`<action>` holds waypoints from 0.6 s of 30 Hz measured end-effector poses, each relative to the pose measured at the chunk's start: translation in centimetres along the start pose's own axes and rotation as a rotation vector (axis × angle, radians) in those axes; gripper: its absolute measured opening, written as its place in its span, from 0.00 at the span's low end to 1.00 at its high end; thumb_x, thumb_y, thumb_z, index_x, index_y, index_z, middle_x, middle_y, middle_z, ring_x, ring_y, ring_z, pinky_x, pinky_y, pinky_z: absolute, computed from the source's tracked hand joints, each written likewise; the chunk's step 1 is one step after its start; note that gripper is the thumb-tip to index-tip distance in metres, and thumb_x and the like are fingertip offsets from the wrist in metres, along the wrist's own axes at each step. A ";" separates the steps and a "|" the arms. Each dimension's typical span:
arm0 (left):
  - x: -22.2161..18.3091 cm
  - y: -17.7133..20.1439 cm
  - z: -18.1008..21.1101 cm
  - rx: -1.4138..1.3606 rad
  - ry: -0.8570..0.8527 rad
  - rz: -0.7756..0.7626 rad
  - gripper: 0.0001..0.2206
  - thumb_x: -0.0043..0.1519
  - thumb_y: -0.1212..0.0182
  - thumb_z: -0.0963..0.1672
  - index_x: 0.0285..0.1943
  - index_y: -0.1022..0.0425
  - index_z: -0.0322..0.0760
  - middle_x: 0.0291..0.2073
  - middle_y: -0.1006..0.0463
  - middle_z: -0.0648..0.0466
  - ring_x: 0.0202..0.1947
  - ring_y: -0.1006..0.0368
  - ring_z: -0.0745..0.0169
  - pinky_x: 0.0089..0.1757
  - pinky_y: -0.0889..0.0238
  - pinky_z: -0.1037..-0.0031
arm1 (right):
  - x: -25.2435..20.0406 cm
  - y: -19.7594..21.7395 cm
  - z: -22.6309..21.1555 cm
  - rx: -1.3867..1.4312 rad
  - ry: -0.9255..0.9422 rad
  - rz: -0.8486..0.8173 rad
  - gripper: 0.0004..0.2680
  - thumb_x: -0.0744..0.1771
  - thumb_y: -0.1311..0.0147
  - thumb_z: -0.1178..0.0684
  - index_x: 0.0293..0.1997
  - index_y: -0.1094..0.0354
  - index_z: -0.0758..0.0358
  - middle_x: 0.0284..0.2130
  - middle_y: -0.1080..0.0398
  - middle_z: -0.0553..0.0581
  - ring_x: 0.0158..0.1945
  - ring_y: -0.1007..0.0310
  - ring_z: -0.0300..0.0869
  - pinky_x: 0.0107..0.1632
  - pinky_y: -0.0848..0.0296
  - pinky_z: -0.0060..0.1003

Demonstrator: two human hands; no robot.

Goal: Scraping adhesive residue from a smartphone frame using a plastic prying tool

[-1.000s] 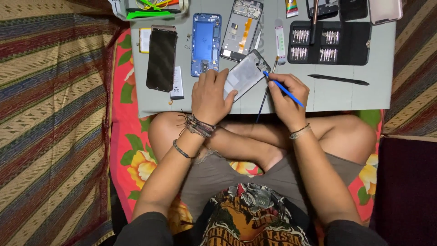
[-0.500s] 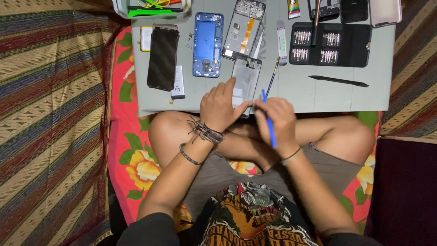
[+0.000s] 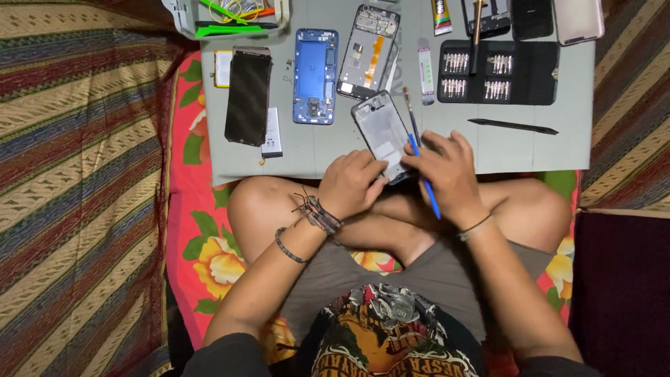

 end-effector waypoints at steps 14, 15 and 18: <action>2.6 1.1 -2.3 0.266 -0.141 -0.134 0.19 0.62 0.38 0.49 0.62 0.27 0.43 0.61 0.30 0.43 0.63 0.34 0.44 0.57 0.44 0.51 | 0.5 1.2 0.3 0.064 0.016 0.090 0.10 0.69 0.47 0.49 0.52 0.25 0.58 0.53 0.24 0.60 0.58 0.24 0.55 0.61 0.31 0.52; 2.0 0.7 -2.2 0.288 -0.174 -0.082 0.16 0.63 0.40 0.48 0.58 0.26 0.45 0.57 0.27 0.47 0.57 0.30 0.48 0.52 0.40 0.57 | 0.5 1.4 0.9 0.098 -0.007 0.090 0.10 0.68 0.48 0.52 0.53 0.25 0.59 0.53 0.24 0.60 0.58 0.25 0.55 0.61 0.30 0.53; 0.9 0.4 -1.6 0.262 -0.195 0.015 0.10 0.69 0.50 0.46 0.53 0.24 0.46 0.52 0.25 0.50 0.51 0.28 0.52 0.45 0.39 0.65 | 1.2 1.7 1.5 0.130 -0.070 0.079 0.11 0.70 0.49 0.59 0.57 0.25 0.58 0.54 0.24 0.60 0.59 0.25 0.53 0.64 0.31 0.51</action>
Point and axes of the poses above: each hand's wrist, its own x-axis towards the middle knuckle, its own y-axis out of the back of the hand, z = x × y, the point moved 3 cm from there along x, towards the middle knuckle
